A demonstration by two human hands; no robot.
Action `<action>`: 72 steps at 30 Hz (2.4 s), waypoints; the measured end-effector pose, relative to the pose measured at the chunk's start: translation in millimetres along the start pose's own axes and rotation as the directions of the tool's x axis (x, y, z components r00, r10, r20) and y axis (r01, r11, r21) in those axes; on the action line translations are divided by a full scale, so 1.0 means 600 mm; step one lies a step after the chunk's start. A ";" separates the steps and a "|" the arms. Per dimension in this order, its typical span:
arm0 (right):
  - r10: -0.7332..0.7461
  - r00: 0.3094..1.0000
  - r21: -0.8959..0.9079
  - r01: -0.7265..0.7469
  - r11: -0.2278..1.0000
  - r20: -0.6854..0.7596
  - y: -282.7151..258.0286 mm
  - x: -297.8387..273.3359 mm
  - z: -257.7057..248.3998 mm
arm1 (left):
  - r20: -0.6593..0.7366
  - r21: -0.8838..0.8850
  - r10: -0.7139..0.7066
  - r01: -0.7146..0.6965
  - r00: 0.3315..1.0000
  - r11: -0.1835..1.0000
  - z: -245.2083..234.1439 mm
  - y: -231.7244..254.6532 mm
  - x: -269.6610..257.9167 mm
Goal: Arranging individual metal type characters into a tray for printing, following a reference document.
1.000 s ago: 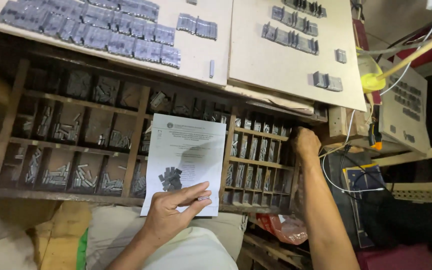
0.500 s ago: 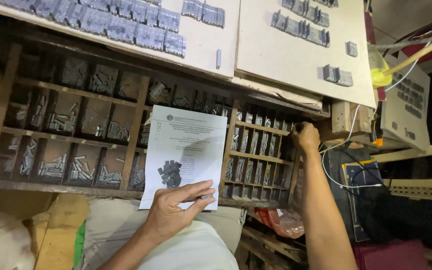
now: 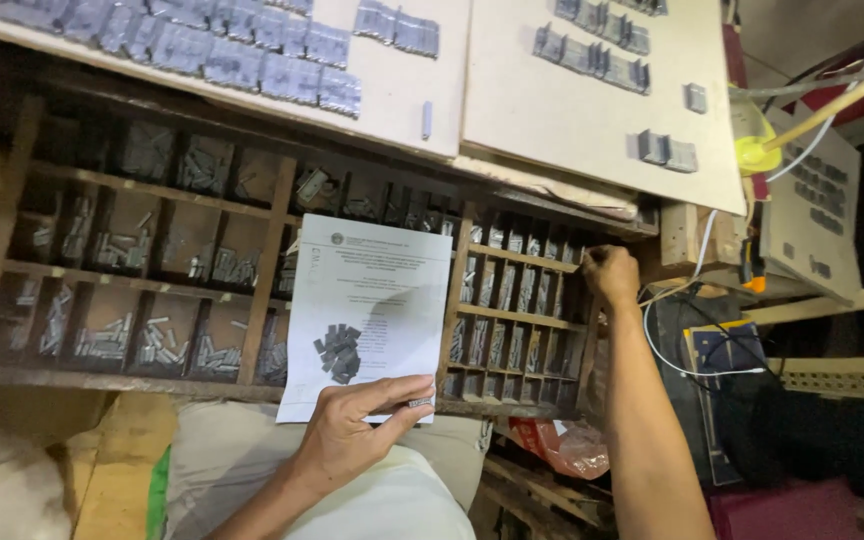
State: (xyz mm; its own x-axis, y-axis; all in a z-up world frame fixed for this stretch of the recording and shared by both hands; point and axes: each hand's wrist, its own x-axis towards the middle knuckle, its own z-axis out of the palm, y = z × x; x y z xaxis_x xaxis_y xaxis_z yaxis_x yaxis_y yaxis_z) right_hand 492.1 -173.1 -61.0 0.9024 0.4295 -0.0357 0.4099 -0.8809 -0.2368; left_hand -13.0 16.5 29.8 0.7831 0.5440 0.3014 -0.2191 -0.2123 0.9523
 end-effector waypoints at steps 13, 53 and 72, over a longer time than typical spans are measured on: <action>0.033 0.968 0.613 0.130 0.780 -0.247 -0.117 -0.206 -0.037 | -0.039 -0.058 -0.408 0.405 0.912 0.912 0.001 -0.031 0.012; -0.207 0.705 0.732 -0.674 0.102 0.678 -0.315 -0.541 -0.047 | 0.254 0.160 0.250 -0.296 0.934 0.942 0.035 -0.074 0.000; -0.109 0.994 0.548 0.087 0.832 0.008 -0.248 -0.421 0.076 | -0.037 0.057 -0.081 0.083 0.996 0.995 0.017 -0.060 0.000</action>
State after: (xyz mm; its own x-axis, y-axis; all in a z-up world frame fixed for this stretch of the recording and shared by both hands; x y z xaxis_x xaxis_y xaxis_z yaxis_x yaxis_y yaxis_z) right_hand 197.3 -141.5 -61.2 0.8509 0.5250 -0.0176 0.3468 -0.5865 -0.7319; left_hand 0.9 16.3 -5.0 0.7759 0.5892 0.2252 -0.1200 -0.2126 0.9697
